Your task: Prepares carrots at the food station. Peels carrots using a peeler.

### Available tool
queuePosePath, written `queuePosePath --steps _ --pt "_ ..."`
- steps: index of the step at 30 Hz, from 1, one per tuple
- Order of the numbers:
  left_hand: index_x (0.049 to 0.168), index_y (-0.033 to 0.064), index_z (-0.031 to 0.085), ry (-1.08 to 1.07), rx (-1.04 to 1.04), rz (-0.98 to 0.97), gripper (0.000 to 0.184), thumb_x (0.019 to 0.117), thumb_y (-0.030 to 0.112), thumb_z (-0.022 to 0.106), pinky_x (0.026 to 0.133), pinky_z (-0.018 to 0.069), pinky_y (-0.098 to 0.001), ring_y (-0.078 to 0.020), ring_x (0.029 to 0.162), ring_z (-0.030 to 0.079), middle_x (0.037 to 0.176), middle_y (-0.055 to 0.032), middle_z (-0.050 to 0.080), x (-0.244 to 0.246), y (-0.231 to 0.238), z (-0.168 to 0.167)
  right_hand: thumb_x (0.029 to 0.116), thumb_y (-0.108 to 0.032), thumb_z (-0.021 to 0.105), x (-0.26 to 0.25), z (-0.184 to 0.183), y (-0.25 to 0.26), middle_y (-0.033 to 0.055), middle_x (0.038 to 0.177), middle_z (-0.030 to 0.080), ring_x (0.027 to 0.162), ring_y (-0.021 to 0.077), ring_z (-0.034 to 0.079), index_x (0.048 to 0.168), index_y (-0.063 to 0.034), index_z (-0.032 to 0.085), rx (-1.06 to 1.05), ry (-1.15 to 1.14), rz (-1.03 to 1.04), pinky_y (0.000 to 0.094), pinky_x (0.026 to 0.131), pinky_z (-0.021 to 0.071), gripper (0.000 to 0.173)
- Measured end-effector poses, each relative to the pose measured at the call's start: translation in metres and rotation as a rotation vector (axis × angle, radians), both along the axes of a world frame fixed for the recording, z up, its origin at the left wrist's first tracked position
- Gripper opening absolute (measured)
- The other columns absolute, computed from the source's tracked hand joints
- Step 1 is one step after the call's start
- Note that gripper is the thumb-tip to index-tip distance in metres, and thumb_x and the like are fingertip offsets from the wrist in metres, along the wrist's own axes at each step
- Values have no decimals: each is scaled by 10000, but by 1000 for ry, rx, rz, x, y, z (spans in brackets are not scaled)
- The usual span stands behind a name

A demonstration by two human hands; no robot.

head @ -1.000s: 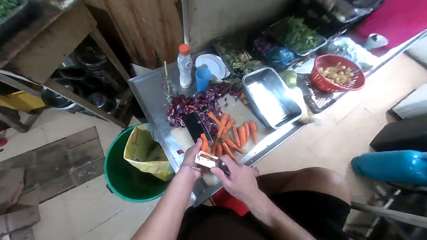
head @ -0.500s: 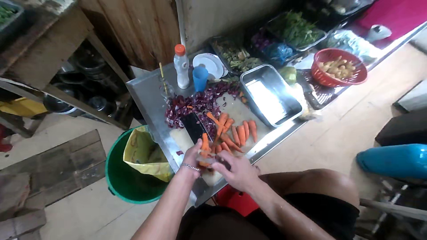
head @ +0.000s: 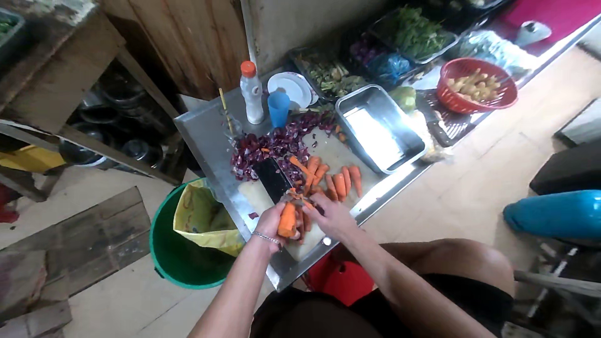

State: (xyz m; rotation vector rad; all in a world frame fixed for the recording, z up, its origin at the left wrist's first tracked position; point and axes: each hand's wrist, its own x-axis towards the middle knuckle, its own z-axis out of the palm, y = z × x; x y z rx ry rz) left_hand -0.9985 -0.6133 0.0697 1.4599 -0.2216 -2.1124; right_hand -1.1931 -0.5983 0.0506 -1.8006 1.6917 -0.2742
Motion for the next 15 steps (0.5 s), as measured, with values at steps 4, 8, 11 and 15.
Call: queuePosePath --steps 4,8,11,15 --pt "1164 110 651 18 -58 4 515 1071 536 378 475 499 -303 -168 579 601 821 -93 661 6 -2 -6 1014 -624 459 17 19 18 57 734 663 670 259 675 1188 -184 674 -26 -87 29 536 607 556 519" --pt "1104 105 614 15 -14 -57 409 1068 460 415 471 508 -310 -175 586 610 817 -92 641 5 -1 -13 1027 -608 465 10 4 6 116 844 718 808 334 720 1246 -183 672 24 -46 31 604 715 566 521" --pt "1234 113 635 59 -3 -114 521 1070 539 384 485 503 -313 -177 589 595 836 -90 639 6 2 -17 1027 -661 408 -7 -22 -23 166 915 720 895 388 716 1256 -159 643 107 38 -103 643 773 554 600" --pt "1265 157 638 54 -28 -101 532 1046 590 420 539 530 -307 -163 642 612 861 -54 632 9 -1 -11 1065 -596 383 -4 -13 -33 222 1221 681 1146 404 648 1355 -110 629 312 -149 -309 663 972 481 617"
